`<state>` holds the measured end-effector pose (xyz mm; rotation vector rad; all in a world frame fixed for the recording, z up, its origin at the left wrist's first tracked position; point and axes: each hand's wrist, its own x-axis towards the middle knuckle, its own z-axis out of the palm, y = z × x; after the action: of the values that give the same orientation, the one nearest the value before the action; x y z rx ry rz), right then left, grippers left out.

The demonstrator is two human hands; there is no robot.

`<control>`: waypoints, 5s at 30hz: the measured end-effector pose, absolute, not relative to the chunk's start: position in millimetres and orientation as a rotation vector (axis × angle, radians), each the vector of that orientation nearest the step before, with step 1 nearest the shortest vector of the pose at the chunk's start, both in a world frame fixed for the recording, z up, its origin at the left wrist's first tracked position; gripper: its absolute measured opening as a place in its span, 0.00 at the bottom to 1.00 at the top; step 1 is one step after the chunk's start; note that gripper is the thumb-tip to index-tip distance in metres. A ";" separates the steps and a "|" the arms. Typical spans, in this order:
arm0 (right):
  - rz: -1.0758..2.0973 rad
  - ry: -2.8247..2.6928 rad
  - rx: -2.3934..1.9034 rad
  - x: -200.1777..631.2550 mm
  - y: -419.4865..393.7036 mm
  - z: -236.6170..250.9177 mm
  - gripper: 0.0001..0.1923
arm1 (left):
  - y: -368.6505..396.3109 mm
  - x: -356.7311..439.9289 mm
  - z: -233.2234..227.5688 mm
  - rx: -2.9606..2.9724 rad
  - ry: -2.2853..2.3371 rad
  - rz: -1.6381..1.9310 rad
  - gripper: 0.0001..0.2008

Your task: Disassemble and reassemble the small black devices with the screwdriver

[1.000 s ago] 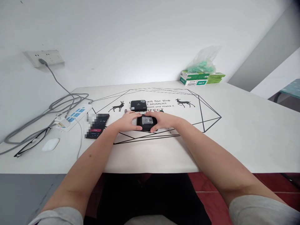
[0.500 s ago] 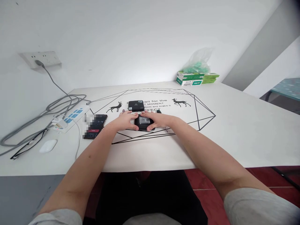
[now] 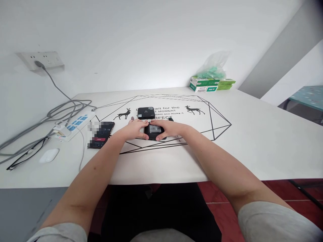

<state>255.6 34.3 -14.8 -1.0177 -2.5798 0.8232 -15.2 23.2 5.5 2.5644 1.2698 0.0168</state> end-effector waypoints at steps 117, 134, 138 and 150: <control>1.490 -0.554 -0.957 252.3 67.2 -27.5 0.12 | 39.4 -13.8 -37.0 2.468 1.167 0.876 0.15; 1.471 -0.646 -0.960 251.5 66.2 -28.5 0.12 | 37.0 -14.6 -32.1 2.593 1.226 0.767 0.17; 1.474 -0.670 -0.968 250.1 63.2 -26.3 0.13 | 43.8 -20.2 -33.8 2.526 1.430 0.965 0.19; 1.484 -0.921 -0.983 242.5 52.3 -25.8 0.09 | 48.7 -18.2 -42.1 2.358 1.935 0.763 0.19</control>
<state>242.5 52.3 -25.8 -0.9828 -0.9206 1.4845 -18.2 48.7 -42.1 2.3584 1.9346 0.7633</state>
